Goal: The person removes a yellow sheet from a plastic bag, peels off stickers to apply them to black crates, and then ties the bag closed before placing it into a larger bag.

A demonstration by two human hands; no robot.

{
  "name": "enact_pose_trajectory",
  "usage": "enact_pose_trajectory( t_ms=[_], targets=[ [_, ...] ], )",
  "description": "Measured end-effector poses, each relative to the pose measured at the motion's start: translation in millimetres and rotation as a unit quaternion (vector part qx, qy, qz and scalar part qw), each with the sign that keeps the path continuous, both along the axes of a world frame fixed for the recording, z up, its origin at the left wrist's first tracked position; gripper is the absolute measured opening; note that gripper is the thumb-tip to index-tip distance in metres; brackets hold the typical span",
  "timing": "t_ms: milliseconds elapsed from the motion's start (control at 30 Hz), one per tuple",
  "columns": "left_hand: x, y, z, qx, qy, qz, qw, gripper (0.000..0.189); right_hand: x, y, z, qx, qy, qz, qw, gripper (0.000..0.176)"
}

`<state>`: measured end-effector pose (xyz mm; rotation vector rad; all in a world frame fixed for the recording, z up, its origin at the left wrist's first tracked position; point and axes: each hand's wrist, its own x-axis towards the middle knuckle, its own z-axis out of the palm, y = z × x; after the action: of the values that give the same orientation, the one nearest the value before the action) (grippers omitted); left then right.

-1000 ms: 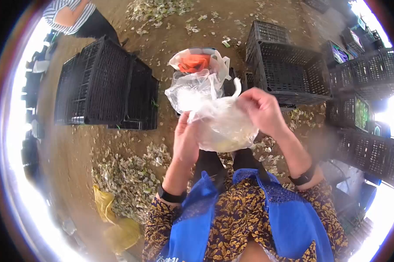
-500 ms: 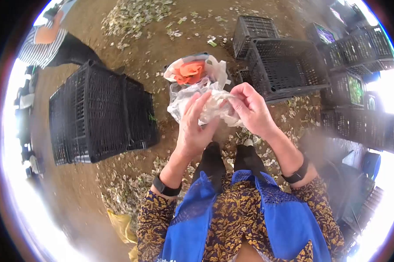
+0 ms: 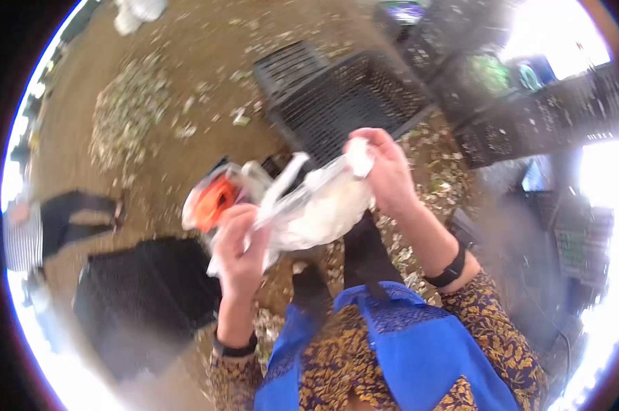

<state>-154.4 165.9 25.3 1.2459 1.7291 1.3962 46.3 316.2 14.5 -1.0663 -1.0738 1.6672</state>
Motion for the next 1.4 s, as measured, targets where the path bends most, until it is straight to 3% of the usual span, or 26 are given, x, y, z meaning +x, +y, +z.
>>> enact_pose_trajectory(
  t_ms=[33, 100, 133, 200, 233, 267, 300, 367, 400, 433, 467, 533, 633, 700, 733, 800, 833, 900, 967, 1033, 1133, 1167, 1233, 1267, 1333, 1400],
  targets=[
    [9.7, 21.0, 4.8, 0.075, 0.04, -0.006, 0.996, 0.018, 12.1, 17.6, 5.8, 0.024, 0.027, 0.045, 0.998, 0.022],
    [39.8, 60.7, 19.2, 0.062, -0.188, -0.03, 0.98, 0.033, 31.7, 43.4, 28.7, 0.018, 0.044, 0.11, 0.993, 0.026],
    [53.1, 77.1, 23.9, 0.003, -0.247, -0.018, 0.969, 0.03, 38.7, 56.7, 26.8, 0.026, -0.026, 0.124, 0.992, 0.026],
    [73.3, 112.4, 20.2, -0.018, -0.076, -0.044, 0.996, 0.026, 55.2, 89.5, 22.5, 0.102, -0.104, 0.166, 0.975, 0.019],
    [75.5, 127.2, 10.4, -0.033, 0.021, -0.051, 0.998, 0.024, 56.6, 100.8, 20.4, 0.01, -0.116, 0.158, 0.981, 0.015],
    [76.6, 144.8, -0.3, 0.024, 0.029, -0.046, 0.998, 0.015, 61.4, 114.7, 14.5, 0.049, -0.147, 0.157, 0.975, 0.013],
    [86.9, 156.8, -5.6, -0.034, -0.093, 0.07, 0.993, 0.013, 65.4, 129.2, 4.1, 0.088, -0.176, 0.159, 0.967, 0.012],
    [78.7, 177.9, -38.3, 0.016, 0.083, 0.115, 0.99, 0.02, 70.3, 157.3, -16.4, -0.054, -0.063, 0.102, 0.991, 0.017],
    [82.6, 188.3, -45.8, 0.002, 0.037, 0.149, 0.988, 0.022, 76.3, 172.9, -52.3, 0.09, -0.084, 0.104, 0.987, 0.023],
    [70.5, 189.1, -57.3, -0.041, 0.208, 0.09, 0.973, 0.024, 81.8, 183.7, -52.0, 0.056, -0.162, 0.099, 0.98, 0.024],
    [73.1, 192.5, -66.7, -0.078, 0.218, 0.122, 0.965, 0.027, 88.5, 194.3, -55.0, 0.036, -0.2, 0.105, 0.973, 0.025],
    [62.8, 191.2, -99.6, -0.225, 0.091, 0.158, 0.957, 0.035, 102.3, 210.4, -104.7, 0.021, -0.133, 0.072, 0.988, 0.025],
    [56.4, 201.5, -132.4, -0.276, 0.07, 0.14, 0.948, 0.041, 117.2, 223.3, -143.4, 0.114, -0.383, 0.104, 0.911, 0.033],
    [58.7, 204.5, -149.5, -0.358, -0.032, 0.163, 0.919, 0.04, 124.4, 219.6, -147.3, 0.122, -0.421, 0.133, 0.889, 0.038],
    [59.5, 205.6, -153.4, -0.317, -0.236, 0.176, 0.902, 0.035, 125.1, 216.1, -146.6, 0.136, -0.458, 0.157, 0.865, 0.043],
    [68.4, 210.4, -152.1, -0.261, -0.247, 0.177, 0.917, 0.033, 120.3, 195.2, -132.9, 0.304, -0.518, 0.034, 0.799, 0.04],
    [71.3, 216.9, -143.7, -0.195, -0.251, 0.176, 0.932, 0.031, 107.0, 190.5, -92.3, 0.348, -0.483, 0.04, 0.803, 0.037],
    [72.0, 224.8, -135.3, -0.223, -0.264, 0.157, 0.925, 0.031, 93.8, 180.1, -69.0, 0.397, -0.347, 0.088, 0.845, 0.027],
    [70.9, 229.2, -144.1, -0.165, -0.338, 0.11, 0.92, 0.031, 64.6, 160.1, -63.0, 0.336, -0.287, 0.215, 0.871, 0.018],
    [69.6, 233.2, -145.9, -0.161, -0.367, 0.092, 0.912, 0.033, 34.7, 152.6, -93.3, 0.377, -0.301, 0.247, 0.84, 0.011],
    [66.9, 232.7, -141.9, -0.188, -0.331, 0.041, 0.924, 0.04, 31.3, 171.7, -149.1, 0.432, -0.489, 0.261, 0.711, 0.025],
    [65.6, 230.0, -144.4, -0.19, -0.332, 0.042, 0.923, 0.04, 52.8, 182.1, -170.0, 0.344, -0.589, 0.43, 0.592, 0.034],
    [65.6, 226.6, -149.0, -0.173, -0.327, 0.031, 0.928, 0.042, 60.1, 193.7, -143.8, 0.112, -0.629, 0.493, 0.59, 0.039],
    [67.4, 223.4, -149.7, -0.187, -0.339, 0.027, 0.922, 0.043, 70.4, 190.5, -142.9, 0.109, -0.631, 0.497, 0.585, 0.039],
    [78.1, 220.9, -147.6, -0.181, -0.358, 0.038, 0.915, 0.043, 88.4, 178.4, -136.8, 0.167, -0.584, 0.389, 0.693, 0.036],
    [81.4, 220.6, -149.2, -0.18, -0.37, 0.038, 0.911, 0.044, 90.0, 173.7, -133.6, 0.235, -0.565, 0.395, 0.685, 0.033]
  ],
)
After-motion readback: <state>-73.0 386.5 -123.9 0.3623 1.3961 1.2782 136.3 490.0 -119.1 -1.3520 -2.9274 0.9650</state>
